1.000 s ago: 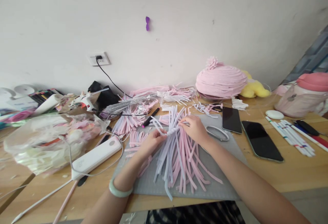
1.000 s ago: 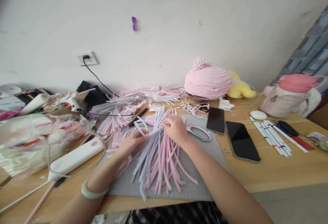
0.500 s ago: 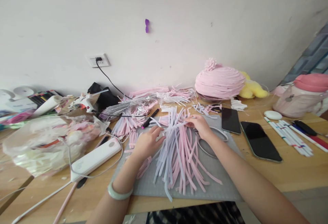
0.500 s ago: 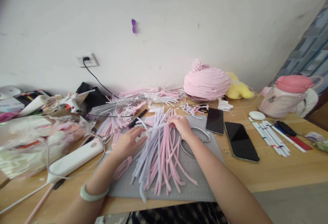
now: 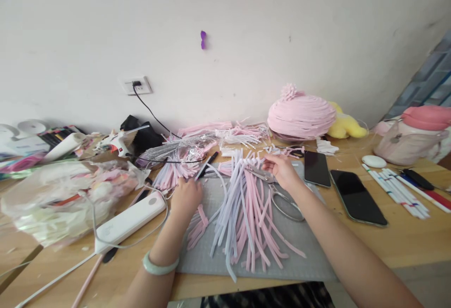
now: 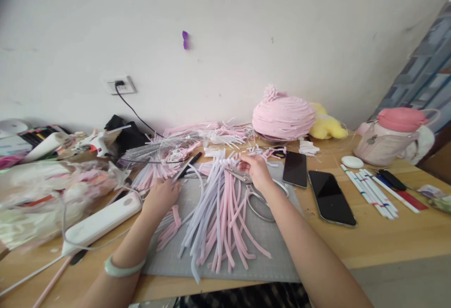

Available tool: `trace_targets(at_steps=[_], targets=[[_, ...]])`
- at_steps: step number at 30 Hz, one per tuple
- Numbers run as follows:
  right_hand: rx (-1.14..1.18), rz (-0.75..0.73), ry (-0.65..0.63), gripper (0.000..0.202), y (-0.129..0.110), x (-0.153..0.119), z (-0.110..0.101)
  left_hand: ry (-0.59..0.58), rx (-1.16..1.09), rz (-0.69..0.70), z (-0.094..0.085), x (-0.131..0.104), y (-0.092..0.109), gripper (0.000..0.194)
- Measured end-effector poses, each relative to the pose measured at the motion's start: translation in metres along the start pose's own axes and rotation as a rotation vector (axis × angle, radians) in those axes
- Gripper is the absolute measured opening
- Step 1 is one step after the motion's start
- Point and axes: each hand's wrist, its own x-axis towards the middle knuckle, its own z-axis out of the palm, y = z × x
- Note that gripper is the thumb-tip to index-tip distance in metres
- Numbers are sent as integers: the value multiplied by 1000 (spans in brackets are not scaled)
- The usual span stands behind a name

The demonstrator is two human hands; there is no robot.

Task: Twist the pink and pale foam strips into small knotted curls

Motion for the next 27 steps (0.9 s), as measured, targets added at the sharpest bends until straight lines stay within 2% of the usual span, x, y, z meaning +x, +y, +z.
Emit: trace_targets(at_steps=[3, 5, 6, 8, 10, 12, 14, 20, 23, 27], targets=[[3, 42, -144, 15, 2, -5, 5, 102, -5, -12, -3, 0, 6, 32], [-2, 63, -203, 17, 6, -9, 9, 138, -256, 99, -8, -1, 13, 30], [-9, 76, -229, 18, 8, -12, 11, 74, -455, 166, -10, -3, 18, 30], [-29, 100, -269, 18, 13, -17, 17, -132, -860, 209, -16, -8, 29, 36], [-69, 124, -272, 19, 19, -22, 23, -289, -1161, 198, -20, -16, 39, 36], [-126, 132, -220, 19, 25, -26, 28, -426, -1374, 145, -21, -24, 47, 36], [-184, 110, -143, 20, 29, -29, 33, -525, -1460, 66, -20, -30, 53, 34], [-334, -96, -63, 20, 34, -32, 37, -629, -1587, -56, -15, -29, 55, 31], [-435, -190, -89, 19, 34, -30, 34, -718, -1669, -104, -17, -29, 54, 29], [-584, -210, -182, 17, 39, -30, 33, -917, -1686, -136, -16, -34, 54, 26]])
